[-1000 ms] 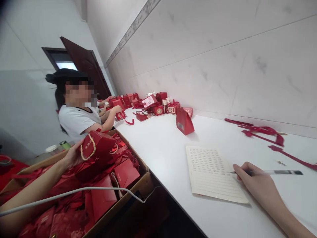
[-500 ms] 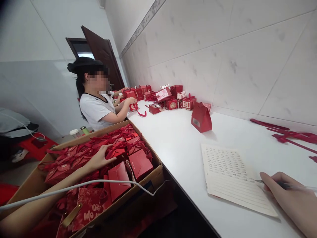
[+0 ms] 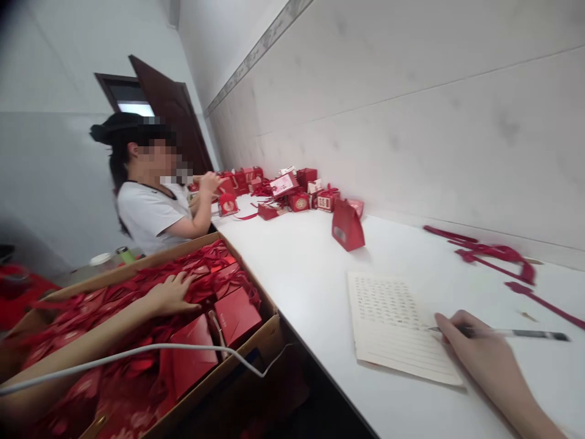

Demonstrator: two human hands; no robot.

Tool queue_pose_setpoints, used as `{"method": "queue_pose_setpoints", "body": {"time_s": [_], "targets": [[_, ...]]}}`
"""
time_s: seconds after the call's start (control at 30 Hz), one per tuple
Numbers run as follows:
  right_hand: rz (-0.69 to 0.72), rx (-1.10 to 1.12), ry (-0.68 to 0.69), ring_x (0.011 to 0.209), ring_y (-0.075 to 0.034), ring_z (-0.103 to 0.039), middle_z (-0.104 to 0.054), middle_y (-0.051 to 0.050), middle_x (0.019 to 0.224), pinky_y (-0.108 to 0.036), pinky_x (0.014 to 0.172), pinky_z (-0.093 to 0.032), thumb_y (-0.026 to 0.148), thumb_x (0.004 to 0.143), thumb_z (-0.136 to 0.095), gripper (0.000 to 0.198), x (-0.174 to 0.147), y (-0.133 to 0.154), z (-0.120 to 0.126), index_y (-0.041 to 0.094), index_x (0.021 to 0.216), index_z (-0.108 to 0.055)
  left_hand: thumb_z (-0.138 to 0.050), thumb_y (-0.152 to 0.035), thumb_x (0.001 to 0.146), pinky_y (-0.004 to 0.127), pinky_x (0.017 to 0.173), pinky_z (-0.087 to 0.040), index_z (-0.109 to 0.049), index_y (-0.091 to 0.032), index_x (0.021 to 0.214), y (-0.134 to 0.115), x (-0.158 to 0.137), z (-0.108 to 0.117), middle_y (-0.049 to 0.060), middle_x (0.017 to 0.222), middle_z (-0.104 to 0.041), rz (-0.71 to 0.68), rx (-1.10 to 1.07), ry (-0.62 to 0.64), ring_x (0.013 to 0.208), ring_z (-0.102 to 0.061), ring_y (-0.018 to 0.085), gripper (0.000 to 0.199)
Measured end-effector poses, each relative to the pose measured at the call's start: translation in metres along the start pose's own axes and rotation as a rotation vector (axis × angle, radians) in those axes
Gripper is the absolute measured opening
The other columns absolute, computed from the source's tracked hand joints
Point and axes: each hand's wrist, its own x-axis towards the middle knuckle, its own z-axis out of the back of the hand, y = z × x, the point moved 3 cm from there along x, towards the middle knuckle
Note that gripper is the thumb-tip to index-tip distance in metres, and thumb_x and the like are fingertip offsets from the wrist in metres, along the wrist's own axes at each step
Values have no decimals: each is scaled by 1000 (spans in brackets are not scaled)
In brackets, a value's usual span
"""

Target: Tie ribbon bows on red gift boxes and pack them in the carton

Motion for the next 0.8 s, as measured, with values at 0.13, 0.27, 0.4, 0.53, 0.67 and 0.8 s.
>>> {"method": "queue_pose_setpoints", "body": {"time_s": [0.13,0.27,0.4,0.53,0.67,0.8], "targets": [[-70,66,60,48,-22,-49,-55,-2,48,-35,54,-38,56,59,-49,34,-10,25,1,25,46,-43,-52,-59,69,48,99,-37,-53,-15,124,-42,14,53,18,131,-49,-179,-67,-89,119,-47,38,71],[-52,130,27,48,-20,-48,-52,0,45,-32,54,-37,58,59,-47,36,-12,30,-3,24,49,-40,-41,-49,81,40,100,-38,-57,-15,115,-118,41,105,13,119,-57,-514,-184,-315,111,-54,27,51],[-26,218,22,49,-17,-46,-51,2,45,-28,54,-36,55,62,-47,35,-12,30,-5,23,52,-38,-46,-35,82,35,95,-43,-54,-15,116,-212,74,131,11,117,-57,-679,-149,-414,107,-57,23,40],[-20,299,16,44,-14,-41,-49,3,43,-26,50,-32,51,63,-48,32,-11,30,-8,22,53,-38,-48,-14,80,37,97,-41,-51,-14,120,-297,96,145,14,127,-50,-758,-61,-507,119,-48,25,40],[-1,378,4,41,-12,-37,-46,4,42,-24,46,-29,48,65,-49,30,-7,32,-11,22,53,-38,-44,2,73,41,97,-40,-40,-14,129,-352,106,156,15,134,-43,-747,-41,-567,125,-40,26,59],[6,417,-7,41,-11,-37,-45,4,42,-23,45,-28,42,66,-48,26,-3,32,-13,22,53,-38,-49,4,66,43,100,-37,-38,-17,130,-377,122,163,15,137,-41,-692,-53,-573,128,-36,28,67]]}}
